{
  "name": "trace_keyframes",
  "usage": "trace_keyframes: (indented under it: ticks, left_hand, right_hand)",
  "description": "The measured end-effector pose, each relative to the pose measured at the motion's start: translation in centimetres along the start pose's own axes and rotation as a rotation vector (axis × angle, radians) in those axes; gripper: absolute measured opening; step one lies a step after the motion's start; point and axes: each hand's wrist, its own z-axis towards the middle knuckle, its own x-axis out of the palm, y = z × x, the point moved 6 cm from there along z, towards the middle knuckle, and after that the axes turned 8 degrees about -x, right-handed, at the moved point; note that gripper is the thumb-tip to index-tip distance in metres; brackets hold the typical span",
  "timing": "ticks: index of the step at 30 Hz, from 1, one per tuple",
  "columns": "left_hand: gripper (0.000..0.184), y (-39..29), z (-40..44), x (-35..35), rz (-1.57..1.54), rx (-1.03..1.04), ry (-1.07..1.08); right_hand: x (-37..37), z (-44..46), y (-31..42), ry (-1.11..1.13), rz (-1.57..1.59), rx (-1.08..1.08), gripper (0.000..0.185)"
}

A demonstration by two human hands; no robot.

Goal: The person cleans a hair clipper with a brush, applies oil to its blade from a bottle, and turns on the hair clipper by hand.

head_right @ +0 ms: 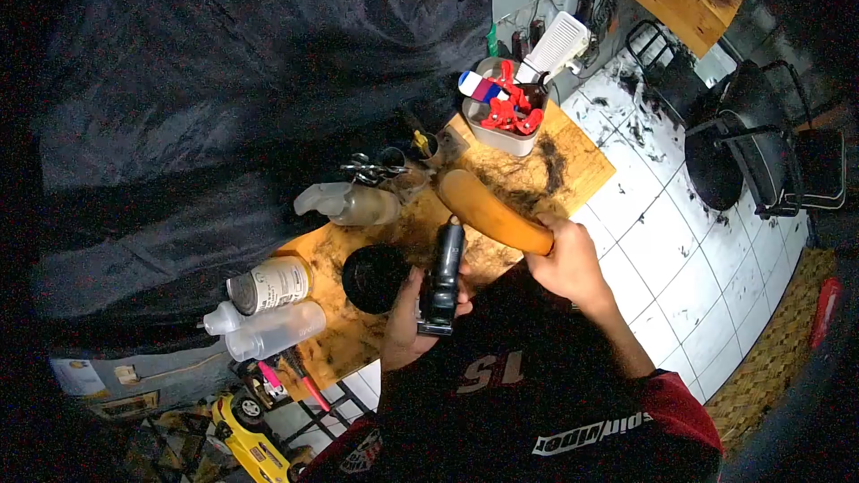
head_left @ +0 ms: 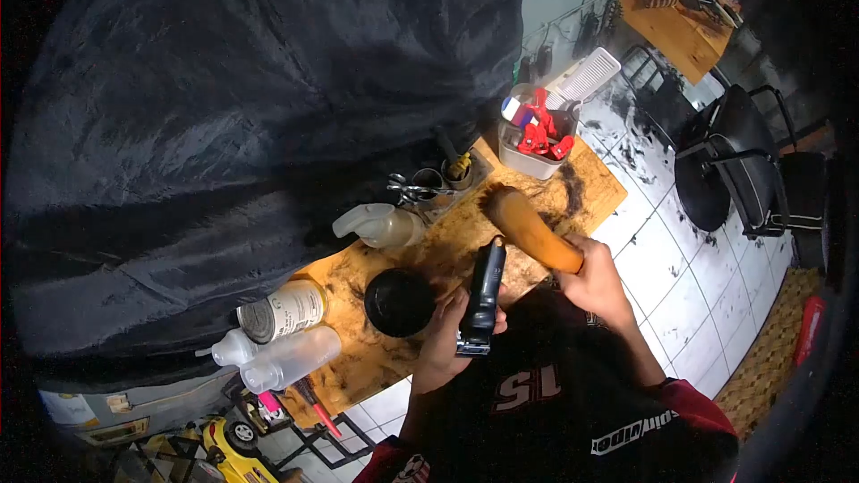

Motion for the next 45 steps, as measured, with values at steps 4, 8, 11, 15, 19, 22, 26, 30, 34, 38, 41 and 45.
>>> trace_keyframes:
  ticks: [4,8,11,15,19,22,26,30,34,38,41,45]
  left_hand:
    - [0.041,-0.3,0.2,0.3,-0.034,0.035,-0.013]
    - [0.040,-1.4,0.3,0.6,-0.019,0.006,-0.018]
    - [0.039,-1.2,-0.1,0.7,0.050,0.017,-0.088]
    - [0.042,-1.1,-0.8,-0.3,0.116,0.096,-0.115]
    - [0.039,-1.7,-0.8,1.2,0.091,0.043,-0.111]
    - [0.042,-1.4,-0.6,-0.2,0.036,0.041,-0.186]
    - [0.045,-2.0,0.0,-0.6,0.052,-0.010,-0.241]
    - [0.045,-1.1,-0.1,-1.6,0.066,-0.035,-0.135]
    - [0.049,-1.0,-0.9,0.7,0.157,-0.033,-0.099]
    - [0.067,-1.0,-0.1,1.3,0.125,-0.032,0.039]
    - [0.052,-0.8,0.3,-0.2,0.058,-0.009,-0.171]
    - [0.052,-1.3,0.9,0.1,-0.045,-0.003,-0.032]
  right_hand:
    - [0.9,-1.2,1.8,0.331,0.091,-0.086,0.025]
    - [4.5,-3.6,3.2,0.684,-0.195,-0.454,0.038]
    - [4.4,-3.0,2.1,0.666,-0.209,-0.314,0.038]
    - [1.4,-0.5,-0.1,0.181,0.009,-0.133,0.026]
    - [-0.3,0.7,-0.9,0.039,0.079,-0.019,0.017]
    - [0.8,-0.4,0.8,0.229,0.198,-0.107,0.020]
    - [4.6,-3.3,2.4,0.787,-0.159,-0.388,0.052]
    - [4.9,-2.6,1.4,0.701,-0.210,-0.257,0.051]
    - [0.8,0.3,0.3,0.039,0.057,-0.106,0.022]
    - [-0.6,1.1,-0.4,0.055,-0.045,-0.055,0.020]
    - [1.6,-0.9,0.5,0.442,0.098,-0.140,0.019]
    - [5.4,-3.0,1.8,0.811,-0.067,-0.339,0.025]
